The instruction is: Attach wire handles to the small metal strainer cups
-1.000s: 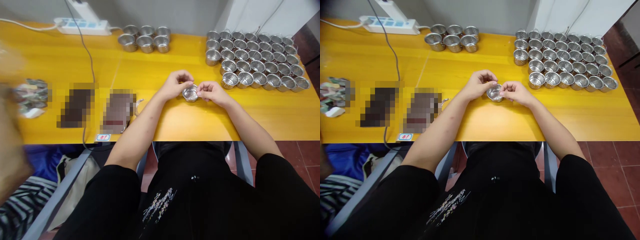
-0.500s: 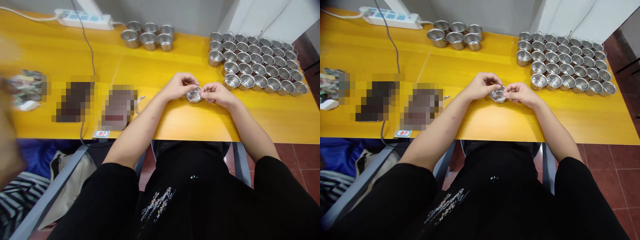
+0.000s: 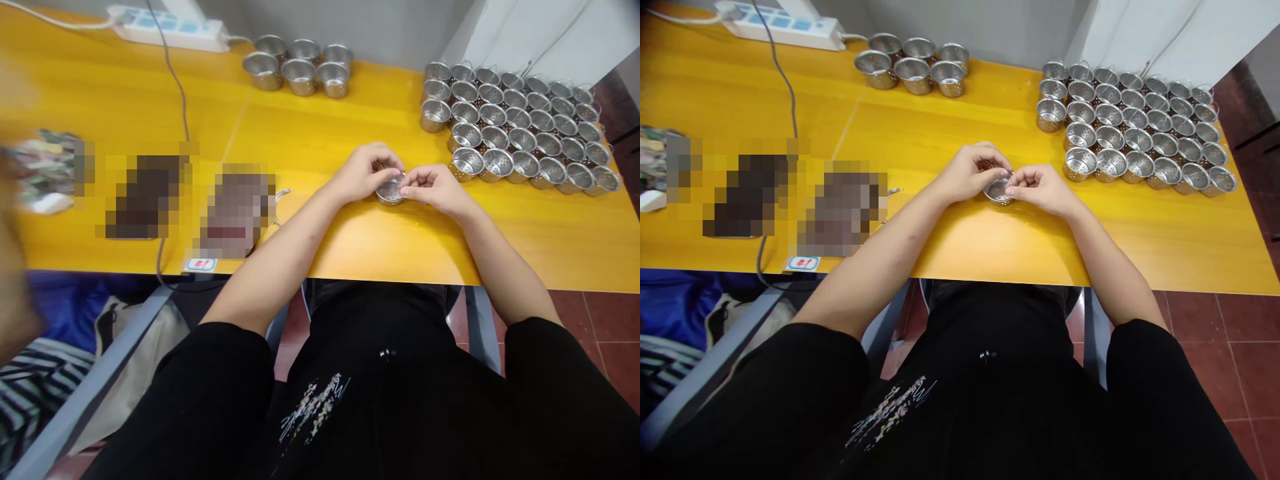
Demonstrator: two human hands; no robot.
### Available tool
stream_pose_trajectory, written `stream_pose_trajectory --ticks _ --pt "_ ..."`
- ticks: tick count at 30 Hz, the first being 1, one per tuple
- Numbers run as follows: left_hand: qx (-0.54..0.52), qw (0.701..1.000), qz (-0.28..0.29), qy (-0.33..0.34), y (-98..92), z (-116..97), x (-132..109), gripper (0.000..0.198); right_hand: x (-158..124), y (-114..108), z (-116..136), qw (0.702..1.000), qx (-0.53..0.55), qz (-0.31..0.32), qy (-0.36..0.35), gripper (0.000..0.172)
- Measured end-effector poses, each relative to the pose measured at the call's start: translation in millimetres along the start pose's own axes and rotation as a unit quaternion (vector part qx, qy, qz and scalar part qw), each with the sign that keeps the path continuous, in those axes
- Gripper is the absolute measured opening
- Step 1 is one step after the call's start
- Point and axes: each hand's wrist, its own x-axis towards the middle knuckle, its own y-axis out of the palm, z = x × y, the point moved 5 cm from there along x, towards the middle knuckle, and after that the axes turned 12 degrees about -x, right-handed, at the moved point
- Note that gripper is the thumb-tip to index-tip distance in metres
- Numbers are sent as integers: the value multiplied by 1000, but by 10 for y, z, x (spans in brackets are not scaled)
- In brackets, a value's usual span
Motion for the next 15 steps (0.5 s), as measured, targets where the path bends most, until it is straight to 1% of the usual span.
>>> stream_pose_trajectory --ticks 2,4,8,12,14,15 --pt "1 1000 -8 -5 -11 -5 -3 11 9 -8 -20 1000 6 5 -1 74" --pt "-1 1000 -20 -12 -23 -1 -3 16 19 -18 -47 1000 20 7 3 74" --pt "-33 999 -35 -18 -33 59 0 38 38 -35 -113 998 53 -7 28 76" --pt "-60 997 -51 -7 -55 139 -14 62 60 -37 -171 994 91 -30 50 73" --pt "-47 996 -74 -2 -83 142 -22 72 70 -34 -186 992 105 -45 52 72" --pt "-35 995 -95 1 -104 124 -24 76 74 -33 -190 992 107 -53 51 72"
